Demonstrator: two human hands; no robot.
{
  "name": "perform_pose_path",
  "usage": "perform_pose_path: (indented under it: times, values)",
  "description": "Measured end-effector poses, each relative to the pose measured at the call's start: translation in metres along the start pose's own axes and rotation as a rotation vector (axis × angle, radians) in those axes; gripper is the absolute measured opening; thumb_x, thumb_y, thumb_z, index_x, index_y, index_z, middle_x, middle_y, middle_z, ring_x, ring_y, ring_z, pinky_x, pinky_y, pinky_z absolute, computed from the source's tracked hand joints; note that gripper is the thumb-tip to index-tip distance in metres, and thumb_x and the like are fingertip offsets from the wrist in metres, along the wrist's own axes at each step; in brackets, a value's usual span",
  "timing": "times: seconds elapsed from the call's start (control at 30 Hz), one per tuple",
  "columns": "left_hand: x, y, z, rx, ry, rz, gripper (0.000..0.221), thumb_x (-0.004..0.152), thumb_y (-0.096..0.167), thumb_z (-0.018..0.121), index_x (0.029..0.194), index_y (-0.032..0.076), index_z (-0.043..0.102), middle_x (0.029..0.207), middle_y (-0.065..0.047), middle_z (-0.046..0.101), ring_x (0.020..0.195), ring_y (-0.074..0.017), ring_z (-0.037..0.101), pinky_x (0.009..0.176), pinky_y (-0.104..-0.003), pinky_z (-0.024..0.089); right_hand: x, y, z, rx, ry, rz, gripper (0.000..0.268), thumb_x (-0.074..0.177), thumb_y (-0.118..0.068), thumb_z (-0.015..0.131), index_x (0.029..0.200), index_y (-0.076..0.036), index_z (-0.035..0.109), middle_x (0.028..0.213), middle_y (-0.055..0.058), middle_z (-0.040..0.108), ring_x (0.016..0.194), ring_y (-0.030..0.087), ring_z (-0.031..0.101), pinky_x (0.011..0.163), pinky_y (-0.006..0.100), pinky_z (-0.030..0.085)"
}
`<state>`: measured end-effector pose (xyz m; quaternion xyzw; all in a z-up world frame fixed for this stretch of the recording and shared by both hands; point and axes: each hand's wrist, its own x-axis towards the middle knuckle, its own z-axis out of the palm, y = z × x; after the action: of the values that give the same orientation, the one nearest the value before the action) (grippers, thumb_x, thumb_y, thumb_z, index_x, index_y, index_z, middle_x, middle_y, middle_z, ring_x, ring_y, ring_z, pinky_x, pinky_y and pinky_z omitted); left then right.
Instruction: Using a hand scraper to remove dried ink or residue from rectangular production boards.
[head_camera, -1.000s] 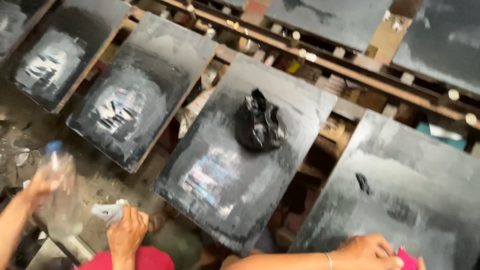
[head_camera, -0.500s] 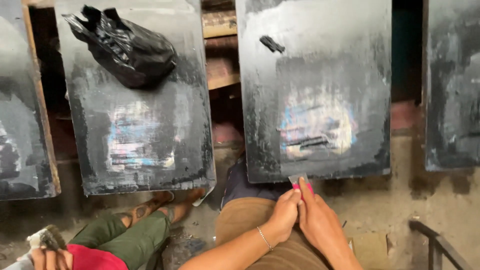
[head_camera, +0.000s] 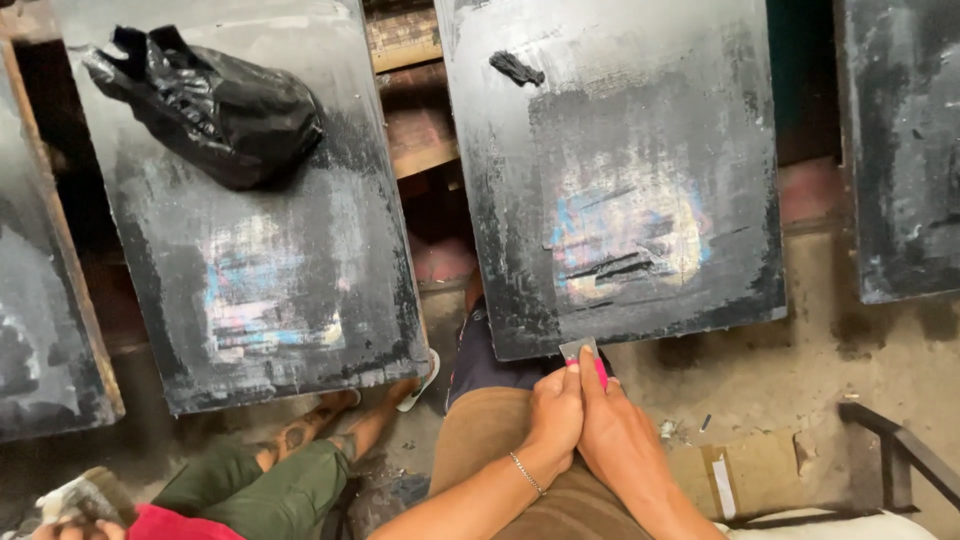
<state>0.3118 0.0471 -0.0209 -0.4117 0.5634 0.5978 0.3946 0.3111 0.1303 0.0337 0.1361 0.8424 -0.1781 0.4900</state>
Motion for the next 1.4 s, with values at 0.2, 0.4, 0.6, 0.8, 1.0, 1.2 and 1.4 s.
perform_pose_path:
  times: [0.2,0.4,0.6,0.8,1.0,1.2,1.4]
  values:
    - [0.024,0.015,-0.001,0.046,0.035,-0.047,0.043,0.105,0.029,0.054,0.065,0.013,0.053,0.069,0.007,0.05,0.069,-0.0084,0.045,0.061,-0.028,0.038,0.018,-0.015,-0.021,0.031,-0.067,0.043,0.08,0.099,-0.039,0.039,0.169,-0.025,0.001,0.12,0.024,0.062,0.101,0.049,0.065,0.084,0.054,0.052]
    - [0.044,0.017,0.004,-0.006,0.07,-0.03,0.046,0.103,0.024,0.06,0.059,0.014,0.047,0.066,0.009,0.044,0.065,-0.0078,0.039,0.056,-0.029,0.031,0.031,-0.021,-0.033,0.052,-0.07,0.075,0.08,0.098,-0.042,0.04,0.168,-0.026,0.005,0.121,0.025,0.062,0.103,0.051,0.065,0.087,0.056,0.052]
    - [0.067,0.082,-0.001,0.083,0.131,0.036,0.04,0.102,0.028,0.059,0.065,0.012,0.056,0.074,0.009,0.052,0.075,-0.0082,0.046,0.062,-0.03,0.039,0.057,-0.056,-0.075,0.144,0.001,-0.005,0.074,0.099,-0.038,0.038,0.166,-0.027,0.008,0.124,0.028,0.057,0.108,0.052,0.06,0.09,0.056,0.047]
    - [0.113,0.156,0.002,0.031,0.161,0.132,0.032,0.099,0.028,0.06,0.075,0.009,0.07,0.076,-0.002,0.066,0.079,-0.0142,0.06,0.069,-0.034,0.047,0.087,-0.106,-0.152,0.116,0.114,-0.068,0.069,0.1,-0.029,0.037,0.165,-0.015,0.019,0.115,0.029,0.068,0.119,0.05,0.061,0.091,0.057,0.052]
    - [0.174,0.223,0.005,0.11,0.198,0.302,0.035,0.095,0.031,0.059,0.091,0.006,0.082,0.093,-0.013,0.079,0.105,-0.0274,0.073,0.084,-0.042,0.054,0.127,-0.145,-0.222,0.09,0.17,-0.127,0.071,0.096,-0.031,0.043,0.162,-0.007,0.031,0.12,0.037,0.067,0.118,0.052,0.065,0.096,0.063,0.052]
    - [0.197,0.267,0.014,-0.005,0.204,0.441,0.04,0.095,0.034,0.057,0.088,0.002,0.08,0.086,-0.014,0.076,0.095,-0.027,0.072,0.08,-0.043,0.054,0.163,-0.142,-0.245,0.044,0.303,-0.254,0.065,0.101,-0.035,0.04,0.161,-0.012,0.035,0.12,0.037,0.067,0.118,0.052,0.064,0.097,0.065,0.05]
    - [0.158,0.148,0.032,-0.251,-0.026,0.327,0.037,0.102,0.029,0.053,0.095,0.0,0.075,0.088,-0.007,0.067,0.085,-0.0203,0.061,0.076,-0.037,0.05,0.1,-0.076,-0.18,0.008,0.263,-0.268,0.06,0.102,-0.023,0.04,0.161,-0.012,0.035,0.123,0.04,0.064,0.119,0.055,0.063,0.098,0.064,0.051]
